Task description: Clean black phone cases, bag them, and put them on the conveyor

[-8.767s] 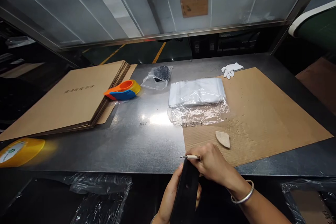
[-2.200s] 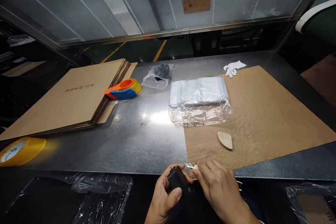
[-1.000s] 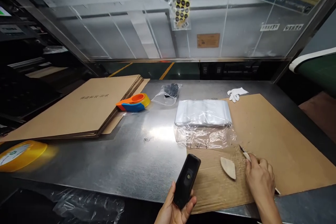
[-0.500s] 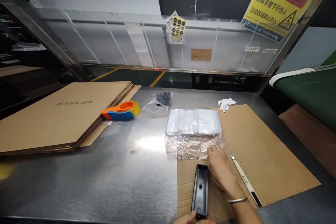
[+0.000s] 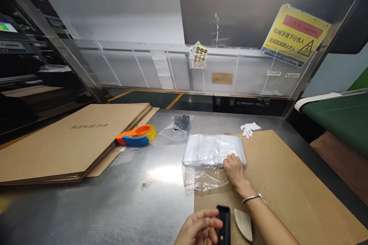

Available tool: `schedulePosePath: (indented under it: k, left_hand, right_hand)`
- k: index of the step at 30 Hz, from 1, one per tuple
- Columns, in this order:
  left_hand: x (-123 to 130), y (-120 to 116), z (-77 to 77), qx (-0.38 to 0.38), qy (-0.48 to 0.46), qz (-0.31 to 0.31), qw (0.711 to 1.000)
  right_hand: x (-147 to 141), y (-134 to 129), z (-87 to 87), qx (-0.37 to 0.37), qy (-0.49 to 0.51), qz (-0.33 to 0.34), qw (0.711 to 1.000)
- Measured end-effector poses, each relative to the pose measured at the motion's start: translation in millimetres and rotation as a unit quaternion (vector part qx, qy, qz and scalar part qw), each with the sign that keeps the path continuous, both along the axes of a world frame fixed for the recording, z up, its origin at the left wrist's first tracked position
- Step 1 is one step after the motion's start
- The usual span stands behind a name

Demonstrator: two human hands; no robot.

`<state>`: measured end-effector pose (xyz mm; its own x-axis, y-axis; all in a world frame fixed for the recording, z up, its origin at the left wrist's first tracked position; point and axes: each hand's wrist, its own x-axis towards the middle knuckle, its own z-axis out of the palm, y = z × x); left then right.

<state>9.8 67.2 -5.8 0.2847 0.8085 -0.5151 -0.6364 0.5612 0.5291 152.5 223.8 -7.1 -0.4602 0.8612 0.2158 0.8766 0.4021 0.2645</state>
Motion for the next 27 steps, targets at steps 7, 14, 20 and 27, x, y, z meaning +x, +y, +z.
schedulePosePath:
  k: [7, 14, 20, 27]
  left_hand:
    - [20.8, 82.7, 8.6, 0.021, 0.057, 0.072, 0.996]
    - [39.8, 130.7, -7.2, 0.021, 0.121, 0.064, 0.990]
    - [45.0, 134.1, -16.3, 0.024, 0.155, 0.079, 0.985]
    - [45.3, 135.2, -21.0, 0.027, 0.177, 0.107, 0.978]
  right_hand:
    - [5.5, 10.8, -5.3, 0.006, -0.017, 0.025, 1.000]
    - [11.1, 15.4, -3.8, -0.002, -0.028, 0.044, 0.999]
    - [17.4, 13.2, 1.5, -0.008, -0.016, 0.049, 0.999]
    - [18.2, 10.1, 0.5, -0.033, 0.008, 0.061, 0.998]
